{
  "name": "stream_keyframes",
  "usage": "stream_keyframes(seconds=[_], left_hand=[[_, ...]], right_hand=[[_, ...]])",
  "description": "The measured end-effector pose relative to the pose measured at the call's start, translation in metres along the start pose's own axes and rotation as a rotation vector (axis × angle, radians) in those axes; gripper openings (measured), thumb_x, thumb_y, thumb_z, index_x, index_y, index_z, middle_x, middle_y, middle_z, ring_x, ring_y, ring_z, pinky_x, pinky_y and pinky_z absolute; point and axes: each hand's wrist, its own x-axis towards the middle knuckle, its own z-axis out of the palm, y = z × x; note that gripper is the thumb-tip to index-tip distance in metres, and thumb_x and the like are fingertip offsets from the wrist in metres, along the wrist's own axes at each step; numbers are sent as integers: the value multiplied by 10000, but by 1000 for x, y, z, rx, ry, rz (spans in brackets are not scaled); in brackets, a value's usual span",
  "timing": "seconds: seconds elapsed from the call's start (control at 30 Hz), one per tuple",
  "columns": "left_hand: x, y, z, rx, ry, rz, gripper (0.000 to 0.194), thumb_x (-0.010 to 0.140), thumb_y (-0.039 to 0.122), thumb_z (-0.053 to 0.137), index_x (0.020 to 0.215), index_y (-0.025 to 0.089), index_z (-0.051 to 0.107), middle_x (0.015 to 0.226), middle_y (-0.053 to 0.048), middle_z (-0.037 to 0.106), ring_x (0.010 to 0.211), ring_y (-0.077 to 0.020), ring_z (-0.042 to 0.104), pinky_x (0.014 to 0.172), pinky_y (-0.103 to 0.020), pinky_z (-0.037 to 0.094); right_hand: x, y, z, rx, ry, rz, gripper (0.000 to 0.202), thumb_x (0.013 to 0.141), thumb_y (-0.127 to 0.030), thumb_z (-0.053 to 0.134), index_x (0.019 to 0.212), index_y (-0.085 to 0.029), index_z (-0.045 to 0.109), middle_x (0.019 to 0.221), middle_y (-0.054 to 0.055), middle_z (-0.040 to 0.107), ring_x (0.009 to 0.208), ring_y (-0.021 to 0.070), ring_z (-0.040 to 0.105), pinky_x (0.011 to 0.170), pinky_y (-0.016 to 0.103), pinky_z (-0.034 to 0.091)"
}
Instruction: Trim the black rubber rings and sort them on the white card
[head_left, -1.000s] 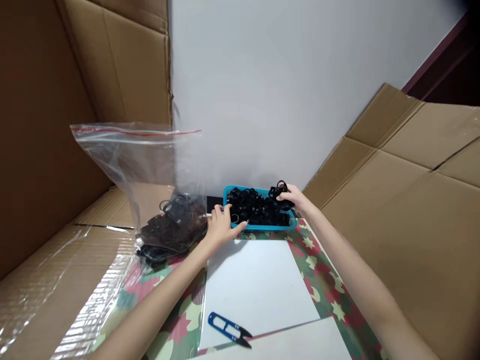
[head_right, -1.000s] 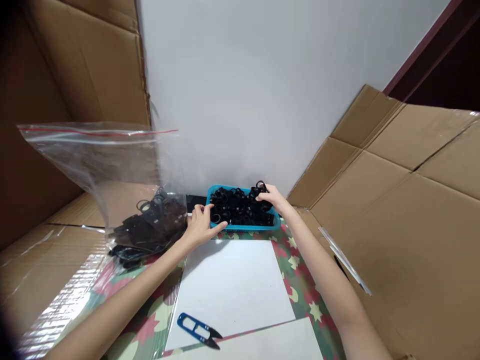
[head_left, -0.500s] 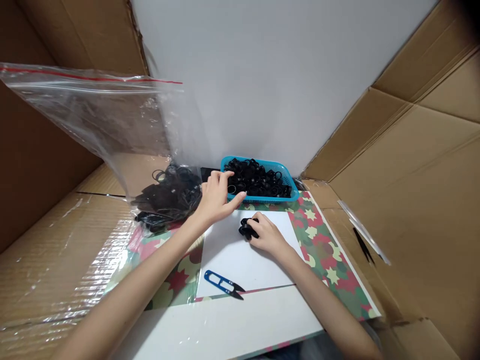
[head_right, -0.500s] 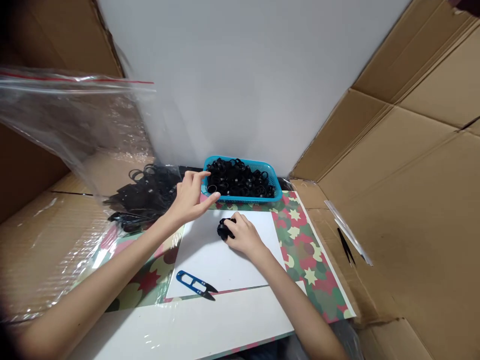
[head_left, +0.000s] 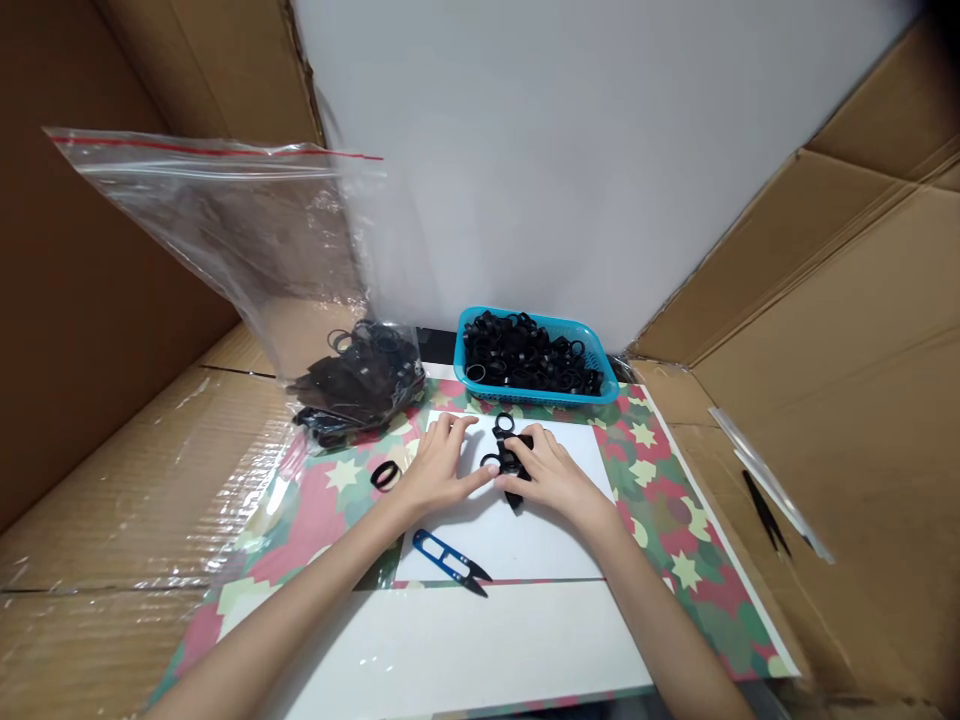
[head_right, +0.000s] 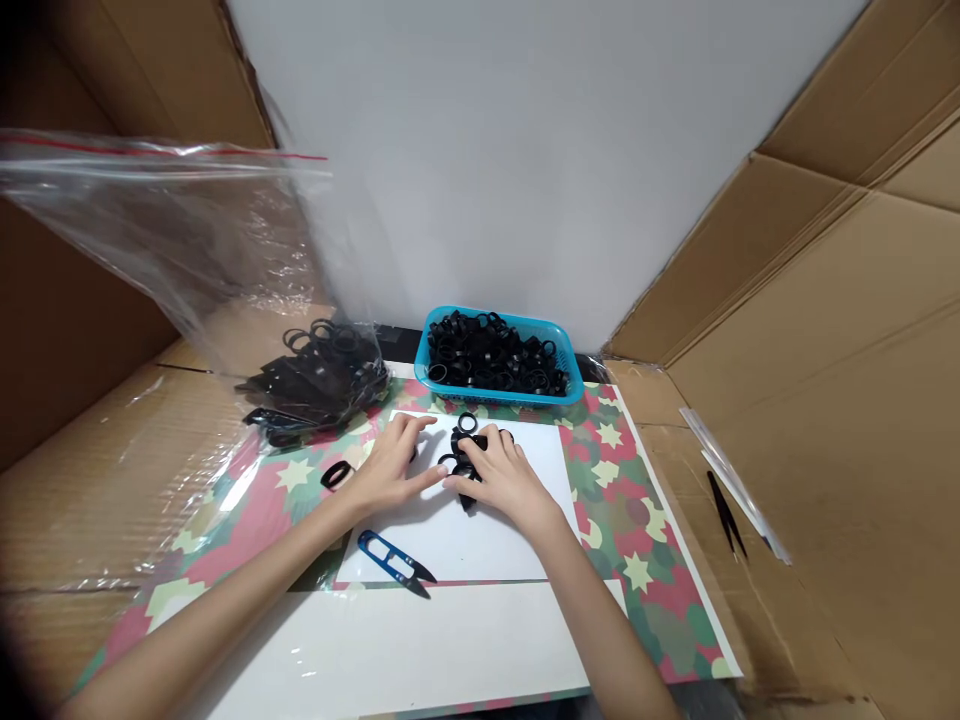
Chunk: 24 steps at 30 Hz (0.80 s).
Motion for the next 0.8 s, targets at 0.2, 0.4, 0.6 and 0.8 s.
stream_keyframes(seconds=[0.2, 0.4, 0.6, 0.8], left_hand=[[-1, -2, -14, 18, 63, -7, 536, 851, 532, 457, 1264, 199, 379, 1126, -96, 436, 1060, -269, 449, 905, -419, 373], [-31, -16, -43, 230, 127, -71, 457, 856, 476, 445, 1235, 222, 444, 1077, -84, 489, 986, -274, 478, 825, -401, 361], [-70, -38, -60, 255, -28, -140, 440, 804, 452, 496, 1184, 232, 463, 1063, -58, 502, 954, -251, 510, 785, -350, 379], [-80, -44, -56, 235, -41, -151, 311, 808, 393, 481, 1059, 220, 542, 965, -28, 551, 876, -207, 532, 779, -320, 386]], right_hand=[[-2, 1, 3, -7, 62, 67, 263, 922, -430, 370, 1075, -310, 548, 1053, 79, 462, 984, 238, 477, 810, 406, 470], [-4, 10, 10, 28, 102, 87, 300, 895, -468, 406, 1093, -282, 532, 1088, 97, 442, 1005, 257, 468, 751, 391, 498], [-9, 20, 4, 42, 73, 143, 351, 865, -549, 418, 1078, -298, 541, 1069, 76, 452, 974, 265, 423, 827, 462, 439], [-11, 29, 3, 47, 154, 184, 298, 897, -499, 373, 964, -291, 575, 997, 56, 477, 917, 234, 434, 814, 409, 424]])
